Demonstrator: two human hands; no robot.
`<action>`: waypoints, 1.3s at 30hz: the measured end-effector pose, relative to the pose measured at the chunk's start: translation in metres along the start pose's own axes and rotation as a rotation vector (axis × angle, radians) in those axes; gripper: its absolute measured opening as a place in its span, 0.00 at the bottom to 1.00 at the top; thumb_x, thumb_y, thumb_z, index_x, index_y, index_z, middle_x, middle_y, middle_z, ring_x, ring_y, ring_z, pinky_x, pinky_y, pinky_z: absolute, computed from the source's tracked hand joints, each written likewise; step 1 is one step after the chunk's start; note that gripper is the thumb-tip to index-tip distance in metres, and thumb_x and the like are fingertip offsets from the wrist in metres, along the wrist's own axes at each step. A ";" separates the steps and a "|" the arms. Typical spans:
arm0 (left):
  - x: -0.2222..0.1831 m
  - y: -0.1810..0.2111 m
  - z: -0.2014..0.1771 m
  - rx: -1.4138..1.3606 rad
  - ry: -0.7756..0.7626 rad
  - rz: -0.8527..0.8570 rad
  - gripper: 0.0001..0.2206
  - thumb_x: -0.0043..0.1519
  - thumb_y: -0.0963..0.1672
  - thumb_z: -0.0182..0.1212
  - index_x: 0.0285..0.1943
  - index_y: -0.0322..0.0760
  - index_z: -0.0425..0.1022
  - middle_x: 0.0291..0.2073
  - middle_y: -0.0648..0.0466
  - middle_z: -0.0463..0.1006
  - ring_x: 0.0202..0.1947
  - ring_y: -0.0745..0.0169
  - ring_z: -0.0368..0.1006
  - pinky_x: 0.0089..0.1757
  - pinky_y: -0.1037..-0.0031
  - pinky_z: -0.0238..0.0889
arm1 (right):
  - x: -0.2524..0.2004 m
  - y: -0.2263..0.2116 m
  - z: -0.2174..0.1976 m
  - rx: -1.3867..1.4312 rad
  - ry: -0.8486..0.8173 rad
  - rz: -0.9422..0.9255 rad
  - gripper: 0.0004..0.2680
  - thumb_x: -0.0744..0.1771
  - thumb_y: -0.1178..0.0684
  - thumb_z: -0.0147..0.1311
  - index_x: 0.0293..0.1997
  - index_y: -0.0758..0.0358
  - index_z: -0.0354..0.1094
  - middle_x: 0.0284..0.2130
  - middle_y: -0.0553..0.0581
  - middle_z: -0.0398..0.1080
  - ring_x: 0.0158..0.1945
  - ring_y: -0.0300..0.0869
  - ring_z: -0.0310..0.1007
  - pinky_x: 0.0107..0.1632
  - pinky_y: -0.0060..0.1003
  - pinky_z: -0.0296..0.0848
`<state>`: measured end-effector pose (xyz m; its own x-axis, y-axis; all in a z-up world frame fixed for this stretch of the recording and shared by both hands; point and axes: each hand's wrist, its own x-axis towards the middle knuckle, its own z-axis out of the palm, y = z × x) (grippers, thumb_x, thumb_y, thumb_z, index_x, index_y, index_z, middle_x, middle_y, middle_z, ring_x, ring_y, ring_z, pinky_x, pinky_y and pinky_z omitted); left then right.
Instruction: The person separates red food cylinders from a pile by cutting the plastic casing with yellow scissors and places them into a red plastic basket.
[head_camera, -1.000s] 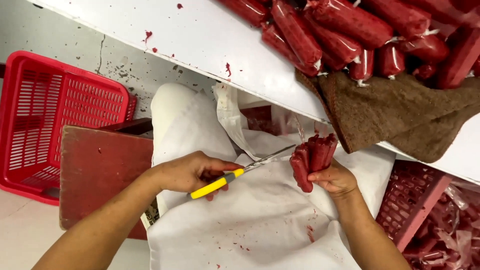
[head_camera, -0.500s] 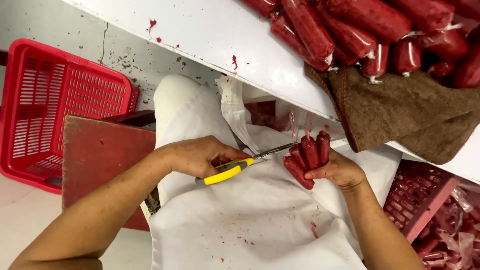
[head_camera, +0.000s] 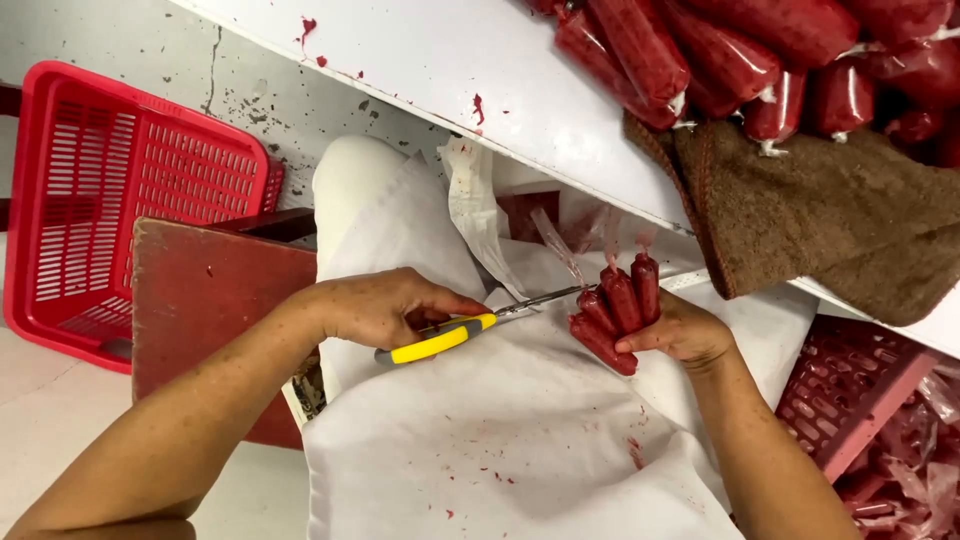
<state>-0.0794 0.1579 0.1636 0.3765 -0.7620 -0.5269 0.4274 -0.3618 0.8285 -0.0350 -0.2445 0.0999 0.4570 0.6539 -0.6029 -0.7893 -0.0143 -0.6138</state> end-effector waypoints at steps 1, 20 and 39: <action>0.001 0.000 0.000 0.016 -0.006 -0.002 0.29 0.55 0.39 0.63 0.70 0.41 0.68 0.57 0.41 0.78 0.48 0.47 0.80 0.45 0.67 0.77 | 0.000 0.011 -0.011 0.003 -0.004 0.010 0.22 0.47 0.74 0.71 0.39 0.68 0.74 0.24 0.58 0.70 0.27 0.47 0.72 0.29 0.40 0.74; -0.001 -0.010 0.007 -0.192 0.031 0.014 0.31 0.54 0.40 0.68 0.71 0.42 0.68 0.42 0.42 0.84 0.34 0.60 0.78 0.36 0.74 0.77 | -0.001 -0.021 0.021 -0.027 -0.002 0.038 0.18 0.48 0.74 0.71 0.33 0.69 0.72 0.20 0.57 0.67 0.24 0.47 0.70 0.25 0.38 0.71; 0.014 0.004 -0.017 -0.108 -0.043 -0.078 0.32 0.54 0.41 0.67 0.72 0.40 0.66 0.42 0.43 0.84 0.27 0.62 0.80 0.34 0.73 0.78 | 0.008 0.015 -0.007 -0.419 -0.046 0.138 0.24 0.47 0.63 0.78 0.43 0.72 0.75 0.30 0.62 0.75 0.32 0.50 0.75 0.30 0.41 0.76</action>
<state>-0.0581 0.1553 0.1564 0.3042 -0.7569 -0.5785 0.5406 -0.3629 0.7590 -0.0405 -0.2447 0.0820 0.3333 0.6570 -0.6762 -0.6026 -0.4031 -0.6887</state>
